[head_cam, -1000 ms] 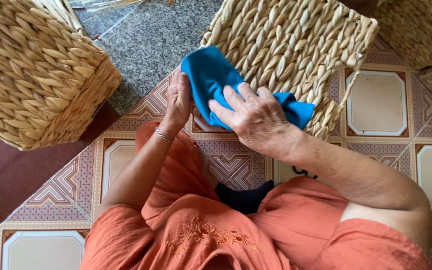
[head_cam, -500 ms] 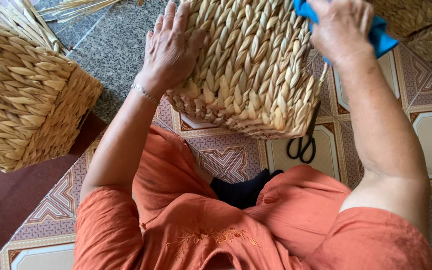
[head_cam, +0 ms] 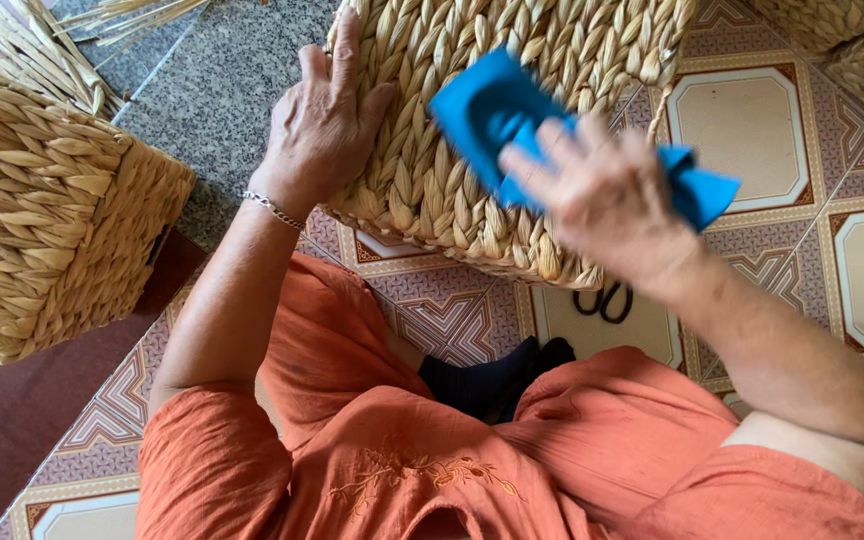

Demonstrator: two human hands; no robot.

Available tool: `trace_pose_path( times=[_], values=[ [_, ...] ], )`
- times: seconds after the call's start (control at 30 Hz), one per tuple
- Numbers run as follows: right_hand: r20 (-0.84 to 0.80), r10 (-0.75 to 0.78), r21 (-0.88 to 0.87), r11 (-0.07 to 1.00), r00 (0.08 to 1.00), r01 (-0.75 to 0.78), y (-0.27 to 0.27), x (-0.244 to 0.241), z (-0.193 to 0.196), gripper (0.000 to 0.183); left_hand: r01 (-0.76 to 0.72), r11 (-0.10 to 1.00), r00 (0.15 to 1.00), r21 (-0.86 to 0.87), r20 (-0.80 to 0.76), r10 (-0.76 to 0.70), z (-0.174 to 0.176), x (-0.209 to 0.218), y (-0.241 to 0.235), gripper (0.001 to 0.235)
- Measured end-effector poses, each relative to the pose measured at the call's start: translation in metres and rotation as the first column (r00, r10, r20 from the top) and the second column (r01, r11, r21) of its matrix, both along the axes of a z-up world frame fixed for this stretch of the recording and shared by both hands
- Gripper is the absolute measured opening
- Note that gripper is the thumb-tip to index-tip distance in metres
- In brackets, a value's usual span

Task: The person wipes the exterior and interior of a woven basket with a blue cloth and trims loose strands with scissors. The person rotates the basket to access different sides and continues wiping after trimming.

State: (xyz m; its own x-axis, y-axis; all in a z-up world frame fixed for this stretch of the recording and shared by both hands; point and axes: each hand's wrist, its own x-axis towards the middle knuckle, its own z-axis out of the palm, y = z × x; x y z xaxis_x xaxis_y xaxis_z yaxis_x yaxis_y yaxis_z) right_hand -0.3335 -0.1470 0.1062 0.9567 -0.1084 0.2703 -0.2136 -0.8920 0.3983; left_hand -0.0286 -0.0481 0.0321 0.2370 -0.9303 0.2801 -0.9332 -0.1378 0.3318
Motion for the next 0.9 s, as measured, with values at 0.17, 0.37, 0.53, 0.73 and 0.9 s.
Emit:
trace_pose_path(
  times=[0.17,0.37,0.53,0.73,0.9],
  values=[
    [0.149,-0.208,-0.077,0.972,0.967,0.222,-0.098,-0.010,-0.012,0.026,0.001,1.000,1.000,-0.002,-0.001,-0.001,0.001,-0.003,0.015,0.078],
    [0.132,-0.466,0.328,0.854,0.875,0.405,-0.177,-0.070,-0.023,0.025,-0.025,1.000,0.999,-0.001,-0.036,0.025,0.007,-0.011,0.049,0.079],
    [0.212,-0.473,0.779,0.611,0.855,0.145,-0.187,-0.108,-0.014,0.032,0.020,0.987,0.999,-0.158,-0.045,-0.027,0.013,-0.021,0.094,0.078],
    [0.246,-0.426,0.908,0.415,0.871,-0.054,-0.167,-0.114,-0.008,0.044,0.005,0.971,0.999,-0.237,0.042,0.005,0.019,-0.028,0.112,0.076],
    [0.231,-0.438,0.933,0.353,0.869,-0.070,-0.153,-0.109,-0.005,0.041,0.042,0.914,0.904,-0.404,0.405,0.138,0.036,-0.047,0.092,0.040]
  ],
)
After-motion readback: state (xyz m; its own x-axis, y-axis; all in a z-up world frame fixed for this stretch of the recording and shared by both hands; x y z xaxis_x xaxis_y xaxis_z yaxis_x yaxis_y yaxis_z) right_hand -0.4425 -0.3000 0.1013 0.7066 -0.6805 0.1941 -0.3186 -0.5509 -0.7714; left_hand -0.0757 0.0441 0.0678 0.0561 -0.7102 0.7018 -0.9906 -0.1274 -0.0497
